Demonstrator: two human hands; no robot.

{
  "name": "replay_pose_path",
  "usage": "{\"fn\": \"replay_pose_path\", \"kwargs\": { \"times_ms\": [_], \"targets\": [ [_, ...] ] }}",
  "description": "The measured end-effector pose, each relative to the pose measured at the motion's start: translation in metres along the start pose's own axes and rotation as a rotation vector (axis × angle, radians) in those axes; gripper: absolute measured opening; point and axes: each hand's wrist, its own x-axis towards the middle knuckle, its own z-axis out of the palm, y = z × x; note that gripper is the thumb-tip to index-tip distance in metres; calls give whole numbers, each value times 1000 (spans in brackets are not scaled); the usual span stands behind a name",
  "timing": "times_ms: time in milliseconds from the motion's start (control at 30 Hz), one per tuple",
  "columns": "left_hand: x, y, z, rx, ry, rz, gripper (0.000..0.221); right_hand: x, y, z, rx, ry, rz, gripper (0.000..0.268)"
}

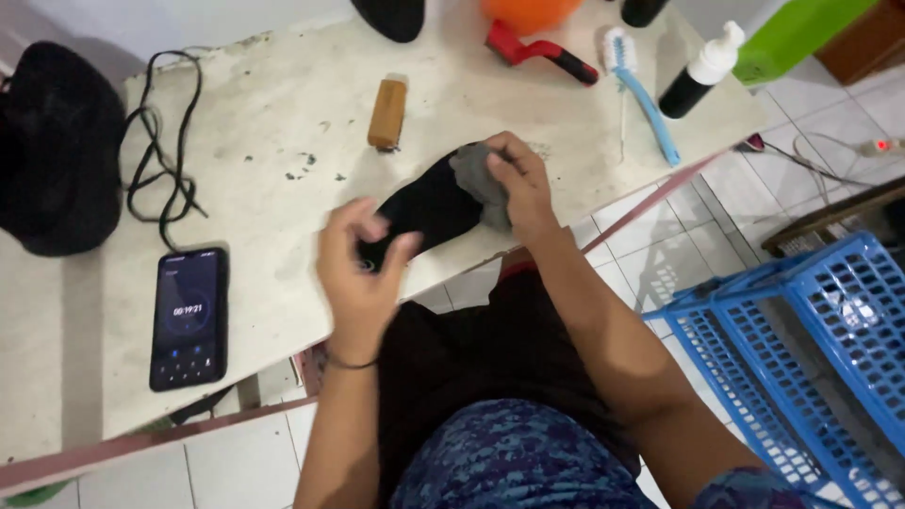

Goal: Cleaning a shoe insole by applying cleaning solution, scrubbing with a brush, and wiping with a cloth.

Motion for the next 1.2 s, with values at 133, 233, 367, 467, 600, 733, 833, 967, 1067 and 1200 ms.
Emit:
{"fn": "replay_pose_path", "kwargs": {
  "times_ms": [133, 233, 367, 467, 600, 733, 833, 967, 1067, 1200],
  "targets": [
    [8, 23, 81, 13, -265, -54, 69, -8, -23, -2, 302, 139, -12, 21],
    [3, 31, 126, 83, -301, -36, 62, -4, 2, -17, 357, 179, 57, 31],
    [-3, 38, 151, 103, -181, -168, 49, -3, -12, -12, 549, 164, 191, 48],
    [-6, 36, 152, 144, -130, -217, 53, -7, -33, -5, 579, 141, 216, 62],
    [-5, 24, 147, 150, -106, -219, 51, -8, -20, -10, 249, 161, 220, 51],
    [7, 39, 127, 24, -347, -136, 43, -7, -32, -11, 176, 215, 216, 39],
    [15, 53, 108, 72, -492, -61, 32, -5, -33, -10, 129, 263, 223, 34],
    [6, 42, 82, 197, -492, 227, 44, -3, -19, -6, 315, 327, 283, 30],
    [-9, 45, 23, -39, -273, 121, 53, -4, -50, -2, 893, 172, 241, 47],
    [-10, 17, -52, 593, -189, 137, 100, -10, -38, -6, 603, 122, 77, 39]
  ]
}}
